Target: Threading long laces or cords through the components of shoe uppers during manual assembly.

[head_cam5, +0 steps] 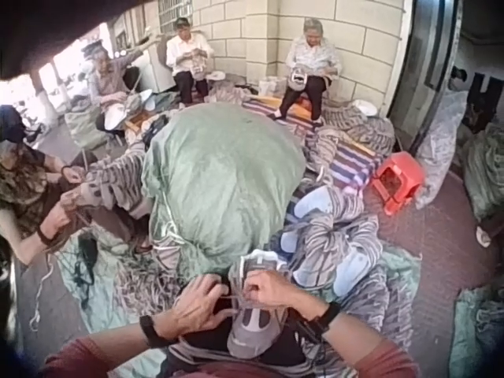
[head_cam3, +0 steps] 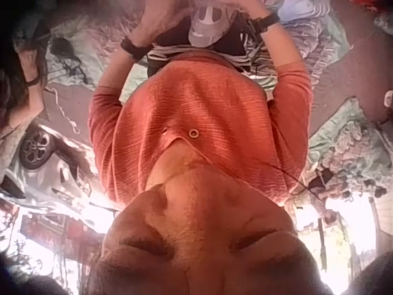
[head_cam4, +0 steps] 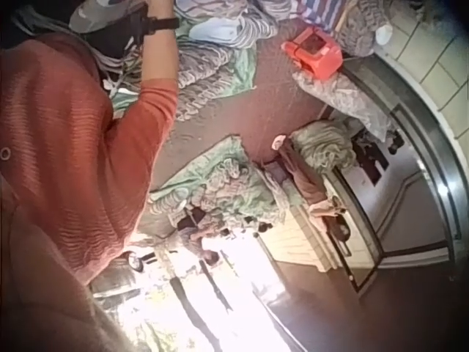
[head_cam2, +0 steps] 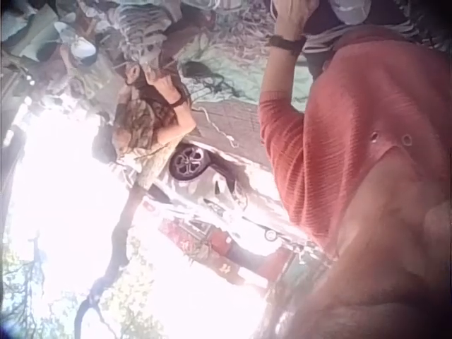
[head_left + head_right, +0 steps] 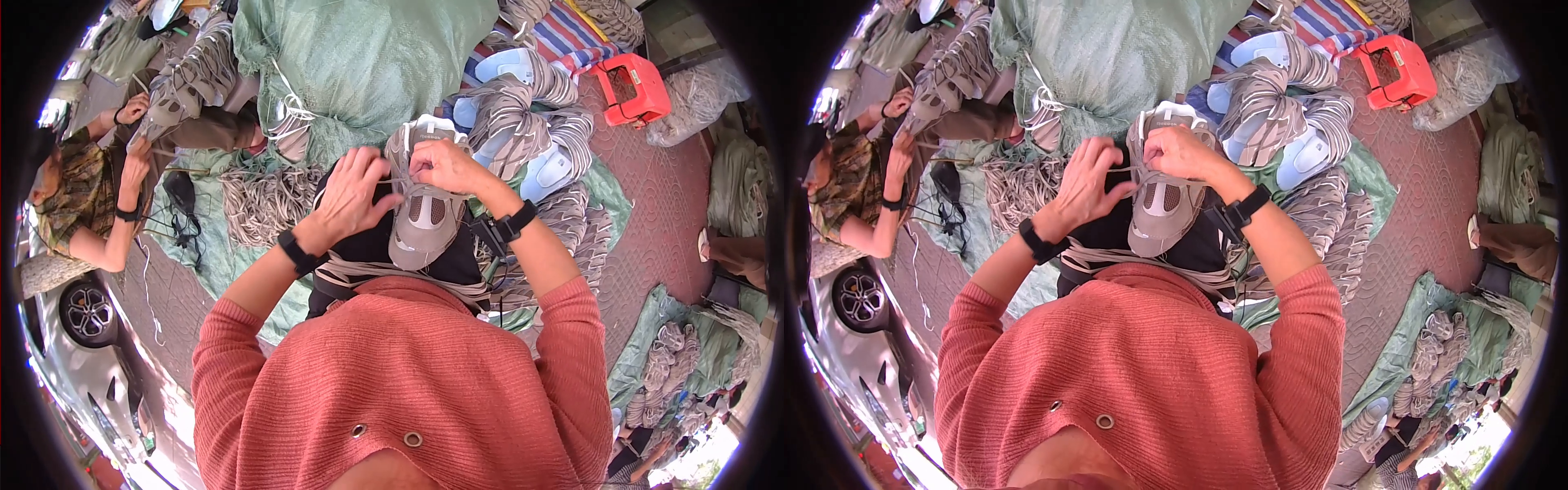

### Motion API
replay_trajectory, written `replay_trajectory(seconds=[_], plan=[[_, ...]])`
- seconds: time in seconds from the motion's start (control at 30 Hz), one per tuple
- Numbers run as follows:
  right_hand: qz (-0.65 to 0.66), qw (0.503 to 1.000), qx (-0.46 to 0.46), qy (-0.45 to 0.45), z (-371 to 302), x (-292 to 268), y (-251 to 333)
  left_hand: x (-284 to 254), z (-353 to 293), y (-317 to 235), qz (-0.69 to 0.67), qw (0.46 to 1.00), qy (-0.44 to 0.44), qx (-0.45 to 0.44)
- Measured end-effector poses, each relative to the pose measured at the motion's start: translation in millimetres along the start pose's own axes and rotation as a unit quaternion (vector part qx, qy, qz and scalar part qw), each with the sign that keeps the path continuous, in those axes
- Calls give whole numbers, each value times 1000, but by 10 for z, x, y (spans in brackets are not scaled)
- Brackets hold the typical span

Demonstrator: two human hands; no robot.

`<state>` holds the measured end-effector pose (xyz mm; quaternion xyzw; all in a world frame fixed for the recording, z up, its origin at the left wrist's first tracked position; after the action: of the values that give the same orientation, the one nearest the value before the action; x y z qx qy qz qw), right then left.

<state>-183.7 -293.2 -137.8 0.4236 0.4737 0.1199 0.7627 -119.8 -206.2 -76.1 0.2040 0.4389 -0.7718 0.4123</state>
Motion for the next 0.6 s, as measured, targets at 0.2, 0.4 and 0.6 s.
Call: replay_trajectory(seconds=[0.2,0.4,0.6], plan=[[5,999,31,10,9,49,-26,274,-300,-81,136,975,153,86],[-2,995,-63,-72,-15,-46,160,377,-211,-55,131,986,55,85],[127,992,-9,-15,-60,-183,49,372,-39,-165,76,985,83,127]])
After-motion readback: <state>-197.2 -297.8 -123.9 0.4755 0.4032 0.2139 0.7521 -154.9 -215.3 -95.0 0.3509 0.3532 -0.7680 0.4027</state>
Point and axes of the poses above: each hand's wrist, its own z-axis towards the middle knuckle, its own x-axis out of the palm, y = z × x, the point moved 10 cm from there along z, towards the middle knuckle, and after that the axes turned 14 degrees about -y, right-handed, at the moved point
